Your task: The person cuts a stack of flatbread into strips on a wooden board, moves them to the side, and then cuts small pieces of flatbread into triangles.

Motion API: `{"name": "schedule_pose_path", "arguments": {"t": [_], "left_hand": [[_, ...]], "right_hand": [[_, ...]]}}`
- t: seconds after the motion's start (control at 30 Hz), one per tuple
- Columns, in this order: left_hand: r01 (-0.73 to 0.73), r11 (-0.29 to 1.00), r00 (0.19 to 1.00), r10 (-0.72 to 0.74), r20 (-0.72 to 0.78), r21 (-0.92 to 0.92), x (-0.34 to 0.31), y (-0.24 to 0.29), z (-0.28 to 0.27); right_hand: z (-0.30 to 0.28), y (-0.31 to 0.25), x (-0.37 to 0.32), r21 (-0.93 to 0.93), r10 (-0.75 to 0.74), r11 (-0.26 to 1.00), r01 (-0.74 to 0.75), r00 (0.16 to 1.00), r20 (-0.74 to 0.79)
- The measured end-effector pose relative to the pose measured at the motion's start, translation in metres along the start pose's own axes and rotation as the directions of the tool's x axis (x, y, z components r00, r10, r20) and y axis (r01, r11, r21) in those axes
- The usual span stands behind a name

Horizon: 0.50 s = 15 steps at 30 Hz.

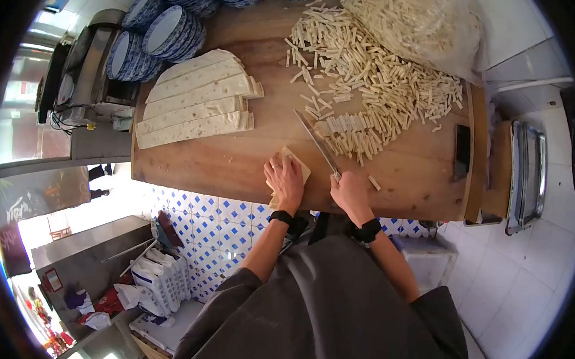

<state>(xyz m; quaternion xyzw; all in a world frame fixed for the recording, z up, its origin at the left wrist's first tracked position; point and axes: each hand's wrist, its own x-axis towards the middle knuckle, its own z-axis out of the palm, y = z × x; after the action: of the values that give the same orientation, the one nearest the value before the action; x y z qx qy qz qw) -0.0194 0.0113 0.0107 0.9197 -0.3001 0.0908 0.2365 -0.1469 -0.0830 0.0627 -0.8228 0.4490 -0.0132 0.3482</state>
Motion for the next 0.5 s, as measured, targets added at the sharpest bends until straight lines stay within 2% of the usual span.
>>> {"name": "schedule_pose_path", "arguments": {"t": [0.03, 0.13, 0.17, 0.23, 0.33, 0.5], "left_hand": [[-0.038, 0.998, 0.999, 0.040, -0.029, 0.054, -0.003, 0.001, -0.005], [0.018, 1.000, 1.000, -0.019, 0.012, 0.013, -0.012, -0.001, -0.002], [0.013, 1.000, 1.000, -0.013, 0.016, 0.013, -0.013, -0.003, 0.001], [0.052, 0.998, 0.996, -0.054, 0.065, 0.037, -0.015, -0.007, 0.003], [0.075, 0.997, 0.992, -0.074, 0.098, -0.007, -0.016, -0.008, 0.000], [0.059, 0.998, 0.990, -0.057, 0.131, -0.007, -0.014, -0.004, -0.007]], "right_hand": [[-0.010, -0.009, -0.009, 0.003, 0.009, 1.000, -0.009, 1.000, 0.001], [-0.028, -0.023, -0.020, -0.080, 0.070, 0.995, -0.051, 0.963, 0.260], [-0.024, -0.021, -0.023, -0.077, 0.075, 0.995, -0.057, 0.963, 0.259], [-0.014, -0.019, -0.033, 0.076, -0.007, 0.997, -0.006, 0.985, 0.173], [-0.018, -0.021, -0.044, -0.010, -0.001, 1.000, 0.004, 0.968, 0.250], [-0.018, -0.021, -0.054, -0.006, 0.023, 1.000, -0.022, 0.971, 0.236]]}}
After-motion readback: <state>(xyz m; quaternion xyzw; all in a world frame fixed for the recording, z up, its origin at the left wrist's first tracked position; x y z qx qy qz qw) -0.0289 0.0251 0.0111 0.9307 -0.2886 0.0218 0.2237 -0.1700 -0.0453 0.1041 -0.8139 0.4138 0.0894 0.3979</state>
